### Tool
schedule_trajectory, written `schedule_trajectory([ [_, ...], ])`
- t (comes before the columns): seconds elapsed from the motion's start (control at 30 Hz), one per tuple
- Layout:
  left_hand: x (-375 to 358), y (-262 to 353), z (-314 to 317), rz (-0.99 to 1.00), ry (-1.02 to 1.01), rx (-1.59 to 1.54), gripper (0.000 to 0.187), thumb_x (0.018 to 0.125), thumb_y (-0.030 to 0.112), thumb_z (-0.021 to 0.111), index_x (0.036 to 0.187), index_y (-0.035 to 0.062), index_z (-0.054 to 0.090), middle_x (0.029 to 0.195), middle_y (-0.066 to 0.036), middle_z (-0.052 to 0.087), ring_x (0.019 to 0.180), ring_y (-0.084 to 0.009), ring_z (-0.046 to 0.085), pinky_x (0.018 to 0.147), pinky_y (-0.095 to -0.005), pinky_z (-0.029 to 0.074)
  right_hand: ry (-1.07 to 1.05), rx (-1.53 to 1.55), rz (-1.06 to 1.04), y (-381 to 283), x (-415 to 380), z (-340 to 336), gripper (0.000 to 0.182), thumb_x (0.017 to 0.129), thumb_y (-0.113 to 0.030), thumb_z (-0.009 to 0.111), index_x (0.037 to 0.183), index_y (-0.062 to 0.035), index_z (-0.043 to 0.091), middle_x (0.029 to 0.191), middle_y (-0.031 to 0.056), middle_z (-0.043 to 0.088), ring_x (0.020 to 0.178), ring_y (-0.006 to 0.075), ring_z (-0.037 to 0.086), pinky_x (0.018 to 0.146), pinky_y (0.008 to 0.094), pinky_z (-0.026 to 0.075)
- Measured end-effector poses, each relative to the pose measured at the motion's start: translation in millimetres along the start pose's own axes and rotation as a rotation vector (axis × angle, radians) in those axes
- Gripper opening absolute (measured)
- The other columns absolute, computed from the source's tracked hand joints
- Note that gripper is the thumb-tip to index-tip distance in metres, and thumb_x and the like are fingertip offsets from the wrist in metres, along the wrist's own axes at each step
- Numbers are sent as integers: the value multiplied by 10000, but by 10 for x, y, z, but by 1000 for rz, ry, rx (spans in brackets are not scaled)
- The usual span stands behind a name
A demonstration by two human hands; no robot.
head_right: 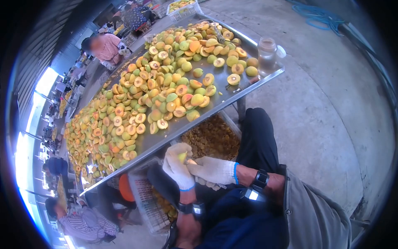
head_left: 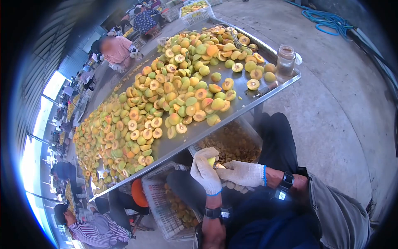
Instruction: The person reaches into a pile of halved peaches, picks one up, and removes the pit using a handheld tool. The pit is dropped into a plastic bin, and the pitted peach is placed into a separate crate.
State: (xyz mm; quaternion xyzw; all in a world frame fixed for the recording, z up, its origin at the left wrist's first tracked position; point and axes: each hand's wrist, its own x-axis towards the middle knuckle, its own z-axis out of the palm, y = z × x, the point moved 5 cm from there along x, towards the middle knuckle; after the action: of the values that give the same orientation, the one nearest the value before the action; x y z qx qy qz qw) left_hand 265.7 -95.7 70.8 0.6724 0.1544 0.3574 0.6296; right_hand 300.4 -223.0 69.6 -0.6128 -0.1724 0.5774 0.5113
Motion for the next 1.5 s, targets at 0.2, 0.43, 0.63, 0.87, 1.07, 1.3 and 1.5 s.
schedule_trajectory([
  [0.2, 26, 28, 50, -71, -22, 52, 496, 1107, 299, 432, 906, -59, 710, 892, -148, 727, 749, -178, 644, 684, -306, 511, 16, 11, -4, 56, 16, -28, 574, 1081, -572, 389, 822, -95, 576, 637, -6, 525, 460, 105, 514, 415, 267, 432],
  [0.43, 58, -53, 60, -327, 39, -68, 553, 1109, 396, 456, 884, -45, 701, 791, -146, 711, 689, -202, 648, 670, -316, 521, 31, 9, -36, 102, 72, -21, 569, 1079, -558, 399, 807, -90, 572, 608, -17, 500, 482, 108, 510, 443, 273, 453],
  [0.63, 50, -249, 57, -560, 31, -190, 589, 1101, 458, 454, 850, -23, 683, 765, -145, 692, 691, -231, 663, 681, -341, 547, 106, -121, -64, 123, 105, -69, 579, 1083, -545, 406, 762, -101, 592, 615, -15, 520, 484, 122, 494, 466, 296, 451],
  [0.87, 119, -347, 58, -602, -106, -192, 591, 1100, 492, 451, 915, -22, 677, 821, -150, 698, 733, -234, 676, 707, -354, 563, 144, -79, -112, 137, 127, -87, 556, 1083, -519, 435, 752, -102, 597, 602, -10, 523, 473, 115, 499, 452, 285, 435],
  [1.07, 74, -384, 204, -534, -120, -408, 614, 1104, 535, 431, 1021, -18, 685, 880, -148, 702, 817, -236, 685, 744, -364, 581, -44, 188, -106, 277, 244, -260, 549, 1085, -537, 440, 768, -108, 571, 591, -12, 524, 429, 93, 490, 384, 259, 409],
  [1.3, 95, -486, 209, -551, -125, -330, 546, 1103, 486, 461, 1000, -18, 643, 878, -160, 666, 781, -262, 659, 748, -392, 578, -32, 267, -54, 295, 222, -277, 562, 1079, -553, 435, 772, -101, 568, 568, 7, 537, 416, 121, 515, 378, 270, 421],
  [1.5, 108, -430, 268, -618, -46, -294, 534, 1102, 457, 464, 946, -20, 648, 826, -151, 668, 715, -248, 672, 654, -358, 570, 80, 54, -31, 229, 138, -278, 602, 1081, -566, 401, 778, -80, 586, 568, 20, 544, 423, 125, 529, 385, 273, 432],
])
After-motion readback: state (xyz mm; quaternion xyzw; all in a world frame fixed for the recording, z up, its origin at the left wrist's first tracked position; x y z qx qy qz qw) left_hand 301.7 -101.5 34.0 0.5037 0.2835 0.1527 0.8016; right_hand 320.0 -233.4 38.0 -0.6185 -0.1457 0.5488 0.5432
